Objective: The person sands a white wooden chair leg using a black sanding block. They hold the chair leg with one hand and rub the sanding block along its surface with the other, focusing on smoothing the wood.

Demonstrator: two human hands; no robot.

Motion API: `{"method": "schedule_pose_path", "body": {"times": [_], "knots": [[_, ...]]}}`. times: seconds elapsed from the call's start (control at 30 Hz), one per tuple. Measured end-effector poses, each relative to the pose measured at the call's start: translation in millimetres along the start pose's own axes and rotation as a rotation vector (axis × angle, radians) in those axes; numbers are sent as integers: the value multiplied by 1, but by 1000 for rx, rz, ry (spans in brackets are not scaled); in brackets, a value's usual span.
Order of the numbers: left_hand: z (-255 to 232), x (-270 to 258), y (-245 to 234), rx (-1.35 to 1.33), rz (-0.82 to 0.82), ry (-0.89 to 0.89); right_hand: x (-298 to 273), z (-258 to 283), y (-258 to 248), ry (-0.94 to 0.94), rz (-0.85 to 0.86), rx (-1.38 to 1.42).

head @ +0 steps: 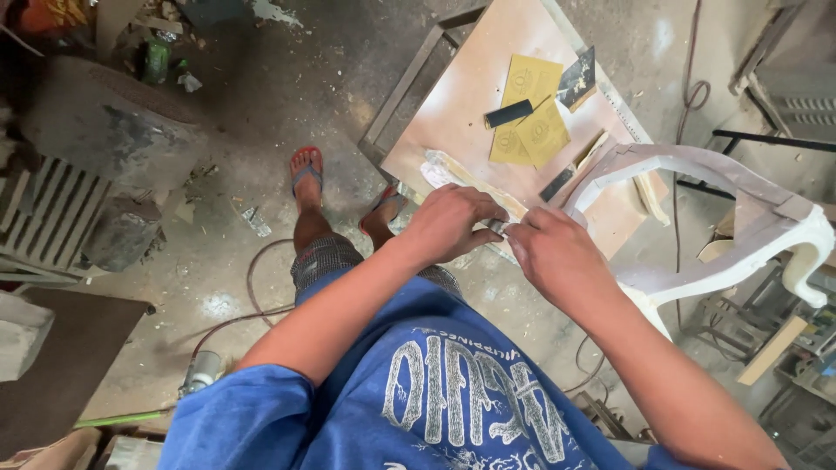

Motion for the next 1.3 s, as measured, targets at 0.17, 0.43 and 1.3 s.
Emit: {"method": "schedule_pose_path", "body": {"times": [0.17, 0.43, 1.3], "knots": [[1, -1, 2, -22, -5, -6, 3, -4, 4, 76, 171, -15], [3, 2, 6, -33, -14, 0, 11, -5, 3, 120, 235, -36], [-8, -1, -10, -51, 18, -16, -31, -4, -18, -12, -205, 49]]}}
Point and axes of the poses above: each hand's wrist, its own x-axis towards the middle knuckle, its own y-axis out of the palm, z = x × y, the point moved 4 cm from there along x, towards the middle knuckle, and after that the axes turned 12 degrees about z, right-handed, at the moved point
